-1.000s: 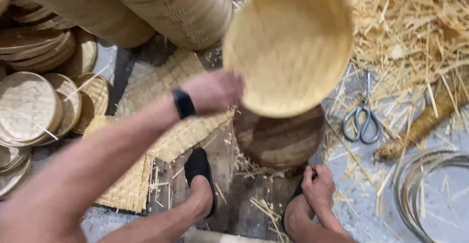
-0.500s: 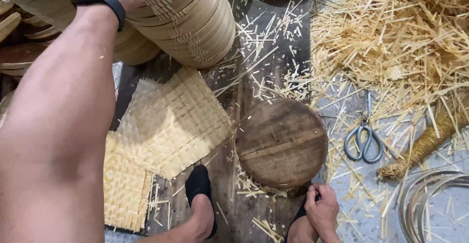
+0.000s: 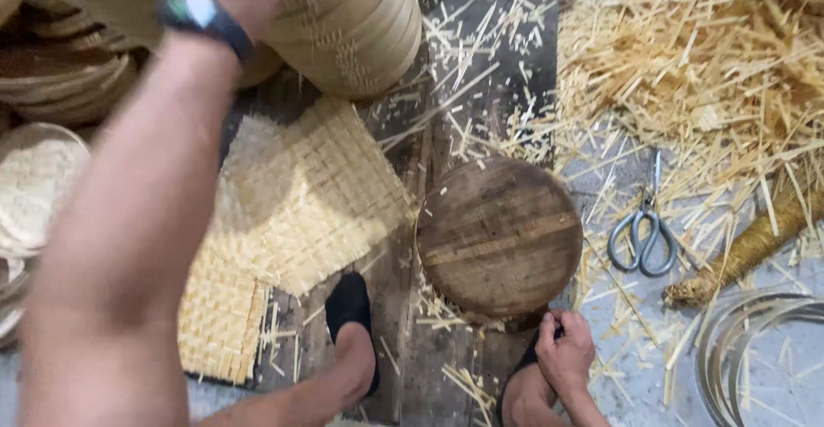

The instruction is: The recorder is seen assembling a bamboo tray by fitting a woven bamboo sheet into a circular bamboo frame and trimming the excess edges with scissors.

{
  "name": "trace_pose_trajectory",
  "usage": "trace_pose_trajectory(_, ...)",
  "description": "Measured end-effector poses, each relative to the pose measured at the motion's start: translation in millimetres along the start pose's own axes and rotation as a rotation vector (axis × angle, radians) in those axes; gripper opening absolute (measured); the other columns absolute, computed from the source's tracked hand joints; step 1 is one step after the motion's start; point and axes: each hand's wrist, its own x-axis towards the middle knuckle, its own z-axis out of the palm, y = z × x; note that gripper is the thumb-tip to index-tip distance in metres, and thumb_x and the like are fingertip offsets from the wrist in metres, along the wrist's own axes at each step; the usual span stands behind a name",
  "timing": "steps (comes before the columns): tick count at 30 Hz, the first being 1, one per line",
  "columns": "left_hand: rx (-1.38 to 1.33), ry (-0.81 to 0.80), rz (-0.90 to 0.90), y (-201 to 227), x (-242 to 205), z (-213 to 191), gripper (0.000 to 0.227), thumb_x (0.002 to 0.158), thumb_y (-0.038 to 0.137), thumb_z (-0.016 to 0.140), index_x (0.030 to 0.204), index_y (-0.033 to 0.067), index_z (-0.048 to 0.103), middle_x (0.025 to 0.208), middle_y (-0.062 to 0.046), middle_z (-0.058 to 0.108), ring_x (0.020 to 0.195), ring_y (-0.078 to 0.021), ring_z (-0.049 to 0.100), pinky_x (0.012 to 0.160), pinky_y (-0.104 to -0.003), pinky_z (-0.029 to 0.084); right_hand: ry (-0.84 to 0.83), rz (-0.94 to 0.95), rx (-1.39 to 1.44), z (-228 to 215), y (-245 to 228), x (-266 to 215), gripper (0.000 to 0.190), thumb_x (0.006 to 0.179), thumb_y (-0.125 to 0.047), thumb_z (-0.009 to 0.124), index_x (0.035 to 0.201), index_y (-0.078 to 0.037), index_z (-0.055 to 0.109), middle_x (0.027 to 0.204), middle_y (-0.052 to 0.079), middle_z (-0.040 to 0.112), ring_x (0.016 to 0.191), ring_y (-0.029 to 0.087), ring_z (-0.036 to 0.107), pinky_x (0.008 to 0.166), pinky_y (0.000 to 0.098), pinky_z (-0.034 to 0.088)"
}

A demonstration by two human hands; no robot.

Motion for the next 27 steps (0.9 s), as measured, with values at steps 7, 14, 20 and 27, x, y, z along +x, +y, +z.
trace_pose_trajectory(7, -0.355, -0.810, -0.338, 179, -219, 38, 0.121, 0.075, 0.046, 0.081, 0.157, -0.0013, 0.006, 0.163, -0.032, 0.010, 0.152, -0.0448, 0.011, 0.122, -0.058, 0.014, 0.012, -0.051, 0.021, -2, -5, 2, 0.012, 0.091, -0.017, 0.067, 0.088, -0.006, 0.068, 0.083, 0.012, 0.063, 0.081, 0.033, 0.063, 0.073, 0.0444, 0.051)
trace_pose_trajectory(14, -0.509, -0.814, -0.500, 203, -319, 84, 0.088, 0.074, 0.044, 0.080, 0.141, 0.0002, 0.043, 0.148, -0.028, 0.038, 0.136, -0.0459, 0.039, 0.105, -0.048, 0.047, 0.009, -0.054, 0.048, -4, -10, 1, 0.012, 0.091, -0.018, 0.067, 0.089, -0.005, 0.068, 0.086, 0.013, 0.064, 0.084, 0.033, 0.064, 0.075, 0.0435, 0.051)
trace_pose_trajectory(20, -0.512, -0.764, -0.308, 188, -340, 85, 0.018, 0.091, 0.023, 0.065, 0.094, 0.0057, 0.066, 0.103, -0.016, 0.070, 0.096, -0.0371, 0.069, 0.084, -0.047, 0.058, -0.016, -0.002, 0.019, -2, -7, 1, 0.012, 0.092, -0.017, 0.068, 0.090, -0.006, 0.070, 0.085, 0.014, 0.064, 0.085, 0.034, 0.064, 0.076, 0.0442, 0.051)
trace_pose_trajectory(27, -0.725, -0.491, -0.771, 137, -239, -18, 0.013, 0.084, 0.013, 0.063, 0.088, 0.0056, 0.073, 0.107, -0.016, 0.076, 0.081, -0.0257, 0.075, 0.072, -0.038, 0.060, -0.006, -0.042, 0.043, 0, 1, 3, 0.013, 0.093, -0.017, 0.068, 0.090, -0.004, 0.068, 0.086, 0.014, 0.063, 0.085, 0.035, 0.063, 0.076, 0.0445, 0.051)
